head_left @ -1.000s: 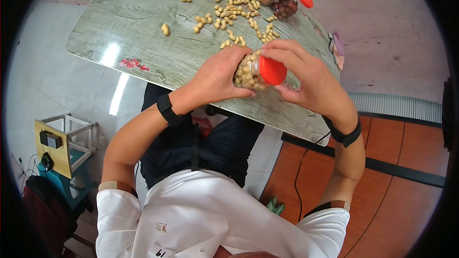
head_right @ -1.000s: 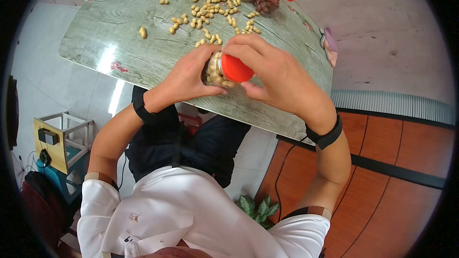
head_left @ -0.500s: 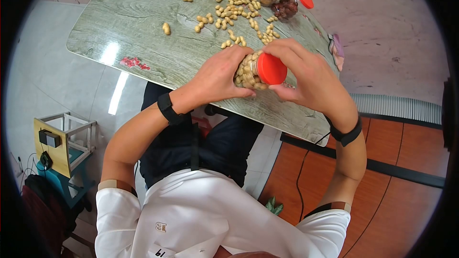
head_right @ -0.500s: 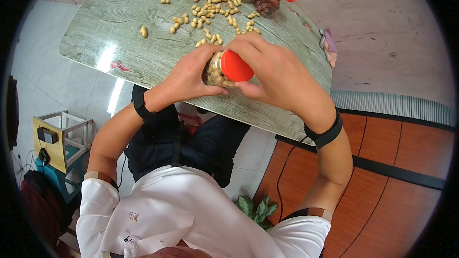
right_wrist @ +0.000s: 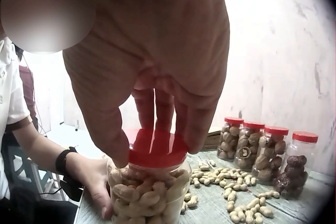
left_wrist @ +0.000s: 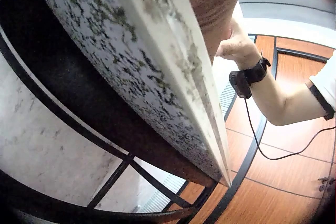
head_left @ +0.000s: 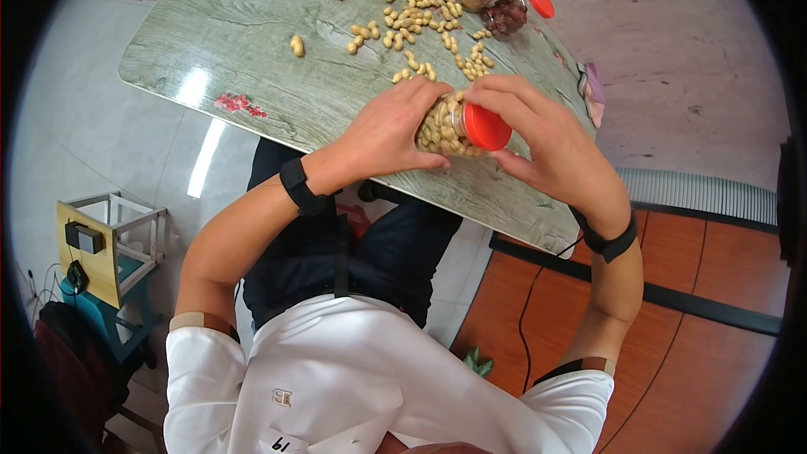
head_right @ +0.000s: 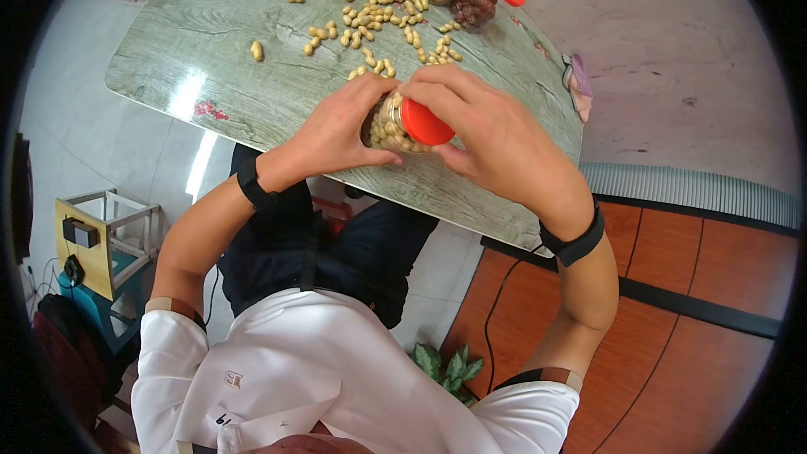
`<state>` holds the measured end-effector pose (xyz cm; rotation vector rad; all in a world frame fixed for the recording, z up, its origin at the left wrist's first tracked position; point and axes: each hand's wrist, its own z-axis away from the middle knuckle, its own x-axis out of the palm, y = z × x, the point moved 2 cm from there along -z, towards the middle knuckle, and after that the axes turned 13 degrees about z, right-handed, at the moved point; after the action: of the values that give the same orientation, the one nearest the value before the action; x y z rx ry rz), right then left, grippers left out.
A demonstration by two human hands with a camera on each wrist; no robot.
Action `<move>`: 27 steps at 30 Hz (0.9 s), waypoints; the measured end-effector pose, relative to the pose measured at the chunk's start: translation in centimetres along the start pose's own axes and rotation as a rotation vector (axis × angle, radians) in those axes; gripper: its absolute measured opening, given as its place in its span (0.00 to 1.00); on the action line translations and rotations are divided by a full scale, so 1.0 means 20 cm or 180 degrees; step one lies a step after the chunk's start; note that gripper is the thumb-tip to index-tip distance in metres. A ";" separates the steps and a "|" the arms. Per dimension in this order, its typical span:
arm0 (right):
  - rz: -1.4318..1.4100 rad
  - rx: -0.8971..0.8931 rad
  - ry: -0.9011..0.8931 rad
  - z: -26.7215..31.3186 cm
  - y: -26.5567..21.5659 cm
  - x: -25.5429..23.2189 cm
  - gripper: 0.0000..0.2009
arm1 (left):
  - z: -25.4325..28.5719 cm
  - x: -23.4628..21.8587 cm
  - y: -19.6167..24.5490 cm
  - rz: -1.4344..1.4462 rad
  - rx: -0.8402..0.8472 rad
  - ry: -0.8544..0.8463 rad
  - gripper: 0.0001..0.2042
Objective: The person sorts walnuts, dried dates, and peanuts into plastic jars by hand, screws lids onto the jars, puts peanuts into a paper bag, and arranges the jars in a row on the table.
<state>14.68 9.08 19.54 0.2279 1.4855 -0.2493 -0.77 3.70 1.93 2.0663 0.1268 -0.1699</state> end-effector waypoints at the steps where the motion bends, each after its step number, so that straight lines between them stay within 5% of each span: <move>1: 0.0000 0.0002 -0.0002 0.00 -0.01 0.00 0.33 | 0.00 0.00 0.00 -0.0013 -0.0020 -0.0031 0.43; 4: 0.0062 0.0413 0.0263 0.00 -0.04 0.01 0.34 | -0.01 0.01 0.01 0.0093 0.0338 0.0212 0.42; 6: 0.0285 0.0859 -0.0290 0.00 -0.04 0.02 0.35 | -0.01 0.00 0.00 0.0113 0.0133 0.0051 0.42; 12: 0.0238 0.0272 0.0123 0.00 -0.07 -0.03 0.35 | -0.01 0.01 -0.01 0.0139 -0.0056 -0.0105 0.40; 27: 0.0281 0.0494 -0.0361 -0.02 -0.04 0.00 0.35 | -0.01 0.01 0.00 0.0120 0.0015 -0.0088 0.39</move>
<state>14.00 8.43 19.60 0.3972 1.3415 -0.3020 -0.63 3.83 1.94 2.0689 0.0706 -0.1755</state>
